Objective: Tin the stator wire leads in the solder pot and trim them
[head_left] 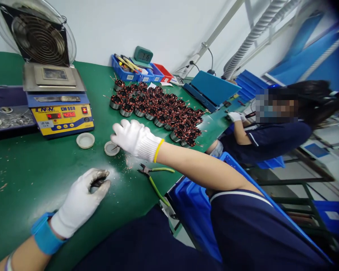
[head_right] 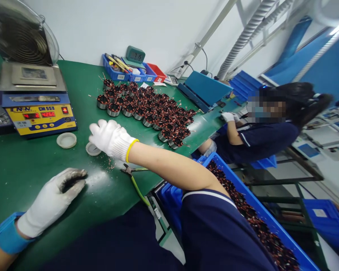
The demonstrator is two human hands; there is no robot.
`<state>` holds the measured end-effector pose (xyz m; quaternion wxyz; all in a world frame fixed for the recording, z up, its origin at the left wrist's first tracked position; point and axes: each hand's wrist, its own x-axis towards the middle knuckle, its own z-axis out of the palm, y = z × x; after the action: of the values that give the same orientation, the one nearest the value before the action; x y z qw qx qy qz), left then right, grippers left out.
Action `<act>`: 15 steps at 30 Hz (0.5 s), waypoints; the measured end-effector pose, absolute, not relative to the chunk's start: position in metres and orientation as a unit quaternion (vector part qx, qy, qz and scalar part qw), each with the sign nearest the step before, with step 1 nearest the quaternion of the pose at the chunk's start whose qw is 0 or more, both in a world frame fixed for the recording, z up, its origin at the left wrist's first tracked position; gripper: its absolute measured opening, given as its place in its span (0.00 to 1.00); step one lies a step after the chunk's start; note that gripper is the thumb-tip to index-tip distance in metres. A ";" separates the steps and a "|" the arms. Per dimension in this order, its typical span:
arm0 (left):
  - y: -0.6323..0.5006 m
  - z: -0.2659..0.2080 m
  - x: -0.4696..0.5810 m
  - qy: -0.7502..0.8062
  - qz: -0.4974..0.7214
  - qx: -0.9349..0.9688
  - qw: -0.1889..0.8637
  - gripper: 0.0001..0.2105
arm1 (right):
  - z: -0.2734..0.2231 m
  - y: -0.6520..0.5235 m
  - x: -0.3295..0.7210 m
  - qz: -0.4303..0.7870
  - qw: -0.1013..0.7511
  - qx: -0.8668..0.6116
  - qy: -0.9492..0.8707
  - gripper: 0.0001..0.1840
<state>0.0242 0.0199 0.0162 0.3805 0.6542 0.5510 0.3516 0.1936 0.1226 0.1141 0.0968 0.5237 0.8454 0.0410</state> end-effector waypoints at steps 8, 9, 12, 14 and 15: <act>0.020 0.017 0.024 0.542 0.352 0.663 0.378 0.13 | 0.108 0.131 0.197 0.102 0.162 0.381 0.905 0.14; 0.020 0.016 0.024 0.539 0.356 0.661 0.381 0.13 | 0.110 0.131 0.197 0.109 0.169 0.371 0.907 0.14; 0.020 0.011 0.026 0.536 0.376 0.648 0.390 0.12 | 0.123 0.134 0.196 0.145 0.172 0.346 0.911 0.15; 0.019 0.006 0.028 0.540 0.387 0.639 0.387 0.13 | 0.140 0.142 0.191 0.178 0.151 0.359 0.904 0.17; 0.019 0.003 0.029 0.545 0.390 0.636 0.383 0.13 | 0.150 0.150 0.185 0.189 0.139 0.376 0.897 0.17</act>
<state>0.0292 0.0189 0.0031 0.3834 0.6361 0.5446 0.3896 0.1851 0.1495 0.1503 0.1387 0.3756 0.8965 0.1894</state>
